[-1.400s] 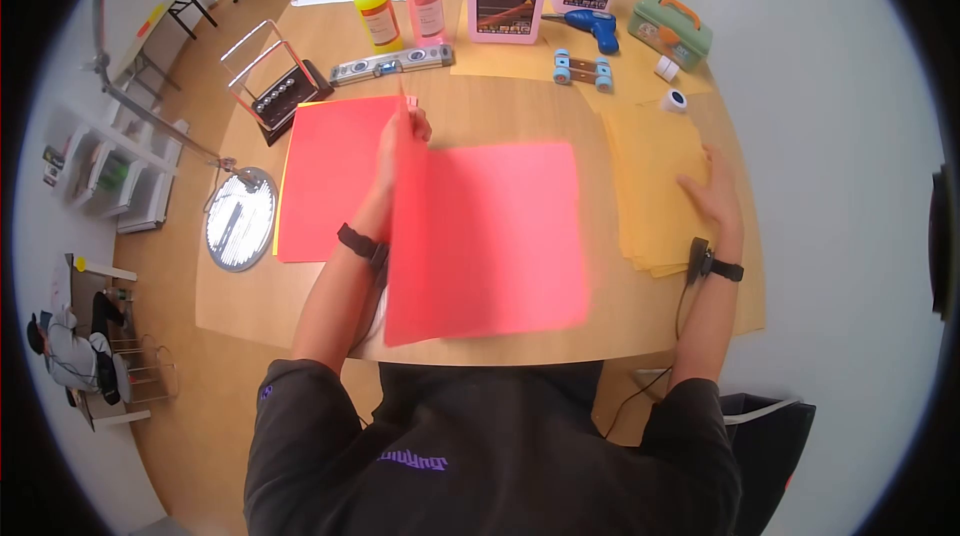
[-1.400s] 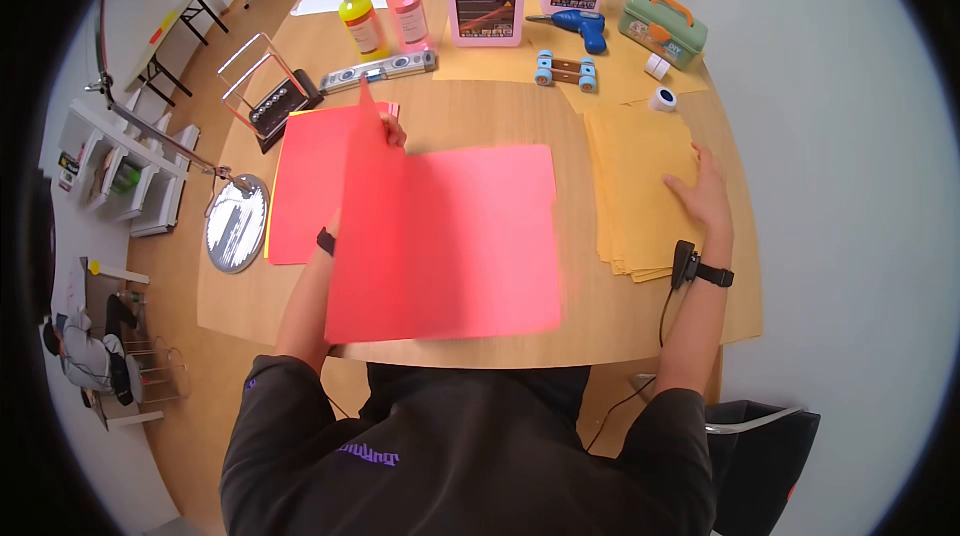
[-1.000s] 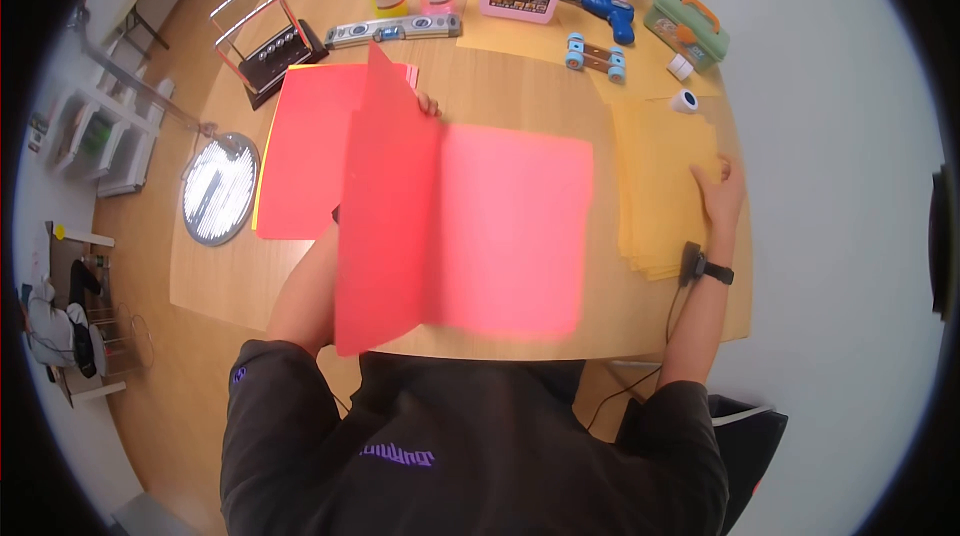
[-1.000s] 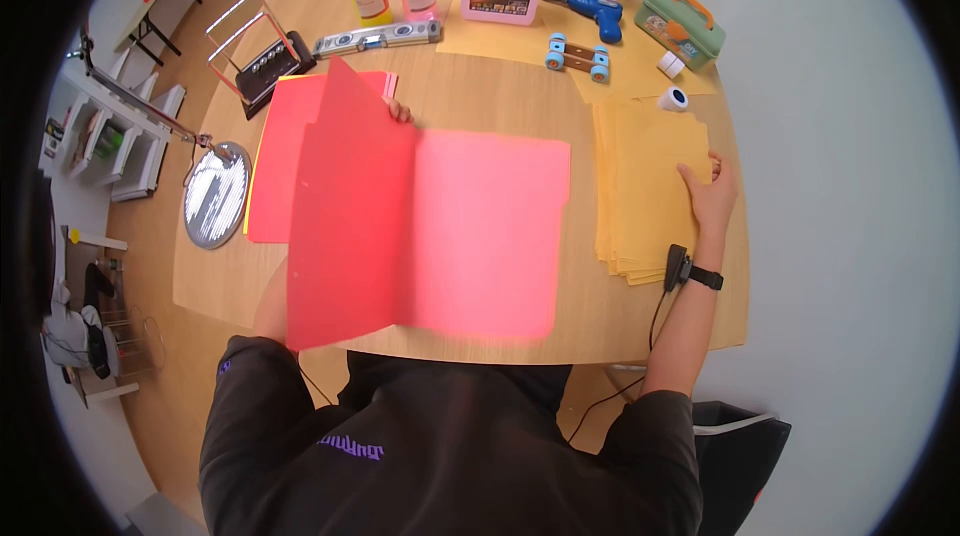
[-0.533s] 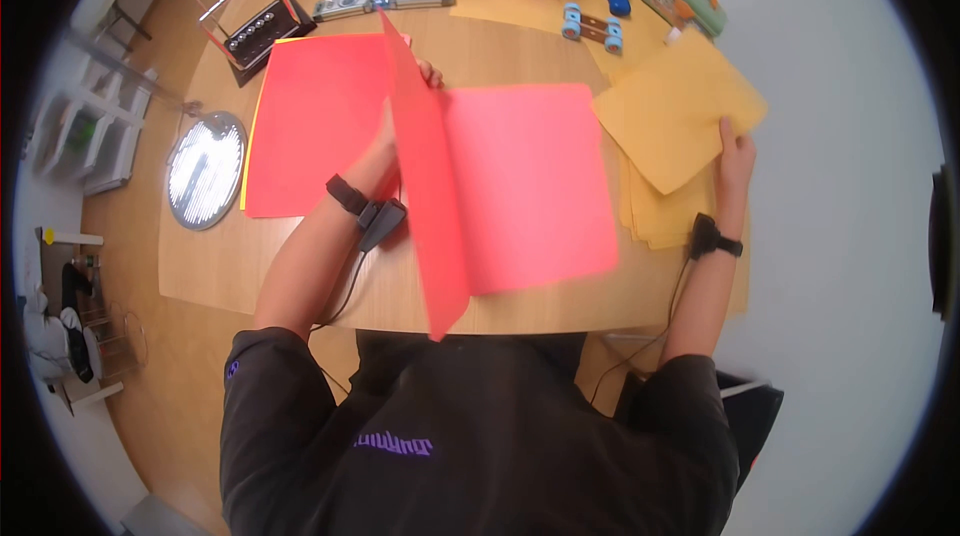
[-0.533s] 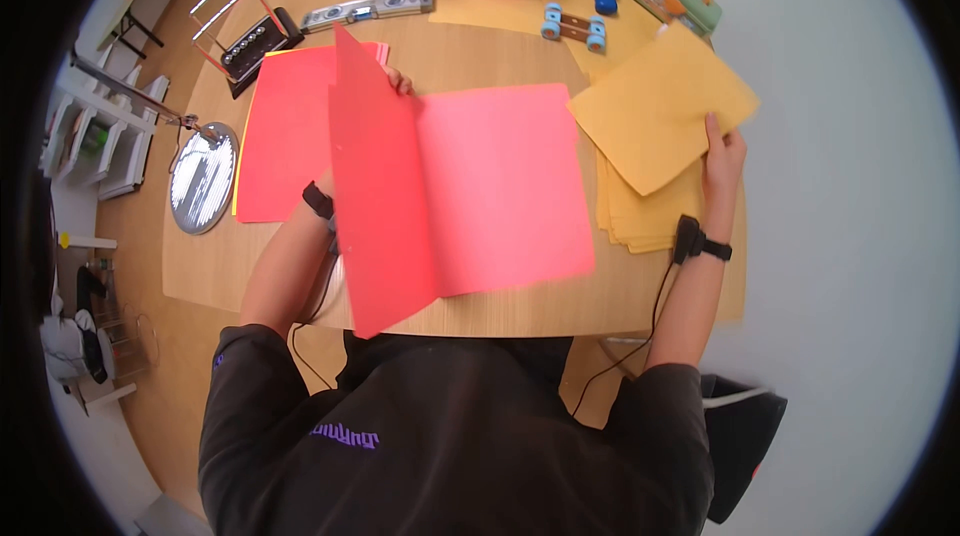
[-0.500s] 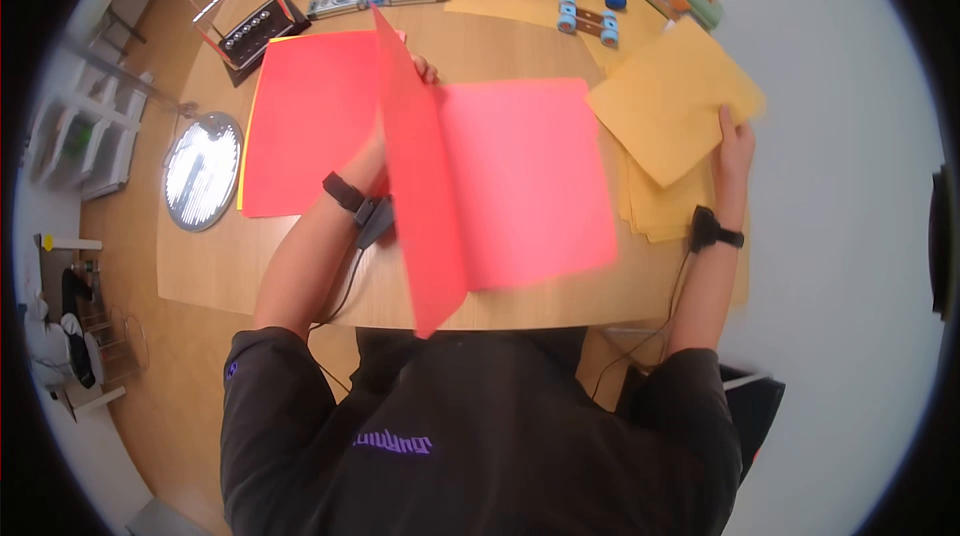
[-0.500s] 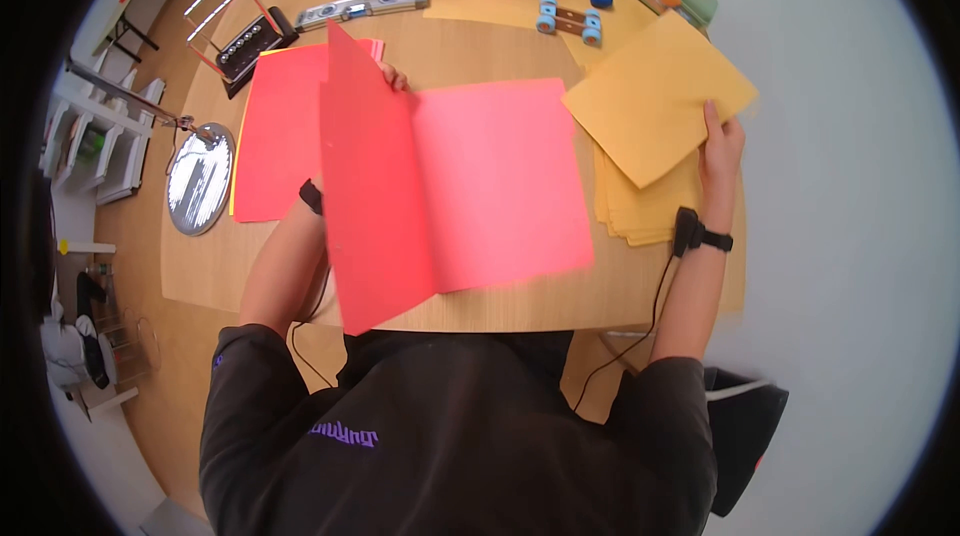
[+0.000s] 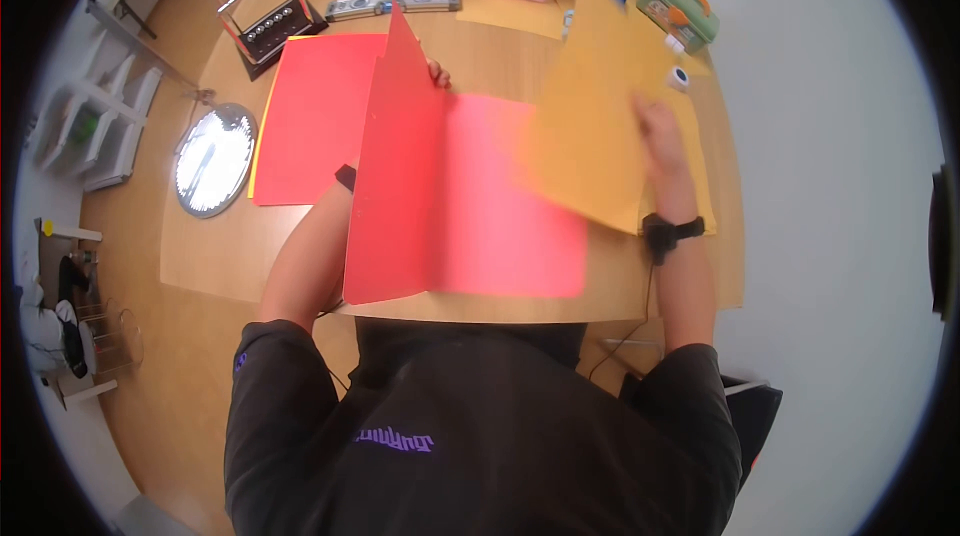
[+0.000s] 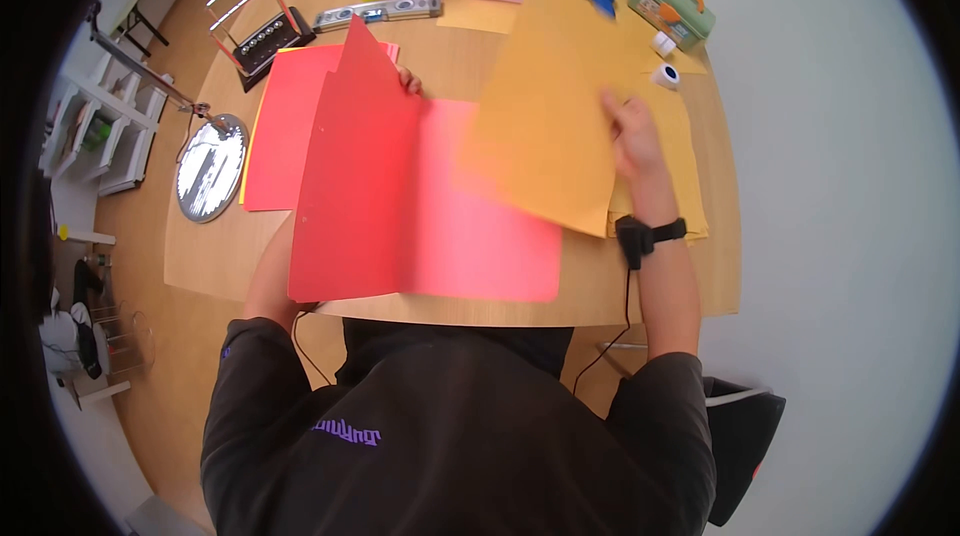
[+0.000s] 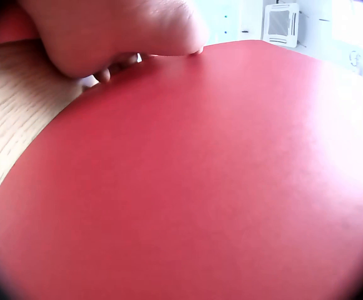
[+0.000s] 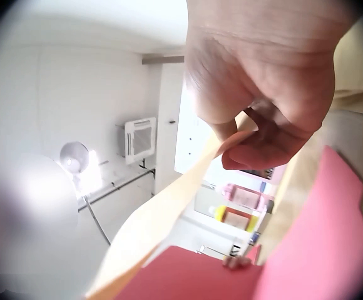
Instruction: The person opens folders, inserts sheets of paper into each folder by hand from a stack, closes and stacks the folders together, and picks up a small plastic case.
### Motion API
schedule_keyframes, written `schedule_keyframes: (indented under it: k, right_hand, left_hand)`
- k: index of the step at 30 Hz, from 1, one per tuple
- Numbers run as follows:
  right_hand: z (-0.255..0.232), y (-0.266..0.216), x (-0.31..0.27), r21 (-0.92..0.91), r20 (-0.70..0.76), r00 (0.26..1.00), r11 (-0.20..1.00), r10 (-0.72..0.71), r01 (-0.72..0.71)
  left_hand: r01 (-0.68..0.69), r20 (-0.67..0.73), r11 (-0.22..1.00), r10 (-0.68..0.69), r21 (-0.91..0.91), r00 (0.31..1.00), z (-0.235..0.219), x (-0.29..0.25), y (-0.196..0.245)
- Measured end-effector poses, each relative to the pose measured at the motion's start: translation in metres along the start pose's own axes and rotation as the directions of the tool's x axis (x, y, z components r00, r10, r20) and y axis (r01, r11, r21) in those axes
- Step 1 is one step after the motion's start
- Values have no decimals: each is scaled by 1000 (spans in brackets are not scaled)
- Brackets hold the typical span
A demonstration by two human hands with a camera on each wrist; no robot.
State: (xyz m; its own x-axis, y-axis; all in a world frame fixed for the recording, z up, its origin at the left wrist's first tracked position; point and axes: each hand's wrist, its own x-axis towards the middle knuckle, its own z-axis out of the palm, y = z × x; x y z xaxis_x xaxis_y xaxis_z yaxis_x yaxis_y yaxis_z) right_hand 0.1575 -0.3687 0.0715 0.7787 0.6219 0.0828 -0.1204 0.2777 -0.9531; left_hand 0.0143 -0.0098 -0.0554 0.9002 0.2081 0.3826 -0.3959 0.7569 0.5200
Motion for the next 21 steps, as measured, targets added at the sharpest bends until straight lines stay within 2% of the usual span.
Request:
schedule_keyframes:
  k: [1, 2, 4, 5, 6, 7, 8, 9, 11, 13, 14, 16, 18, 20, 21]
  right_hand:
    - [8, 13, -8, -87, -18, 995, 991, 100, -101]
    - [22, 18, -17, -80, -3, 995, 992, 97, -97]
    - [46, 24, -30, -92, -13, 994, 990, 106, -107]
    - [47, 25, -28, -77, -5, 994, 991, 112, -112]
    - [42, 26, -29, -197, 8, 988, 969, 152, -148]
    - [39, 28, -34, -312, 10, 981, 933, 194, -181]
    - [39, 33, -36, -293, 1, 980, 937, 200, -191]
    - [38, 37, -34, -289, -18, 985, 942, 173, -171]
    - [39, 41, -35, -278, -44, 988, 948, 147, -153]
    - [46, 37, -39, -444, -21, 988, 884, 152, -145]
    - [50, 35, -40, -439, -26, 988, 886, 155, -151]
    - [58, 32, -45, -614, -36, 978, 767, 207, -185]
    - [61, 36, -48, -646, -29, 982, 747, 187, -161]
    - [65, 37, -49, -678, -16, 986, 724, 163, -131]
    - [68, 34, -50, -668, -31, 985, 729, 173, -149]
  left_hand:
    - [-70, 25, 996, 72, -56, 997, 1, 2, -3]
    - [-140, 47, 984, 146, -112, 988, 3, 4, -5]
    - [-151, 28, 984, 154, -90, 988, 7, 7, -4]
    - [-146, 8, 986, 147, -83, 989, 9, 5, -4]
    - [-135, -1, 988, 136, -69, 991, 11, 0, -2]
    - [-75, -92, 996, 78, 37, 993, 26, -4, 3]
    - [-2, -185, 991, 27, 136, 982, 38, -9, 7]
    - [16, -188, 989, 11, 144, 982, 49, -12, 10]
    - [-19, -213, 950, 89, 311, 973, 68, -17, 15]
    - [12, -247, 931, 85, 366, 965, 87, -16, 20]
    - [32, -279, 909, 95, 416, 956, 90, -16, 21]
    - [12, -250, 919, 94, 393, 964, 66, -12, 11]
    - [-12, -222, 928, 101, 372, 970, 51, -11, 8]
    - [103, -291, 940, -4, 326, 957, 53, -11, 11]
    - [104, -293, 939, -4, 326, 956, 56, -14, 11]
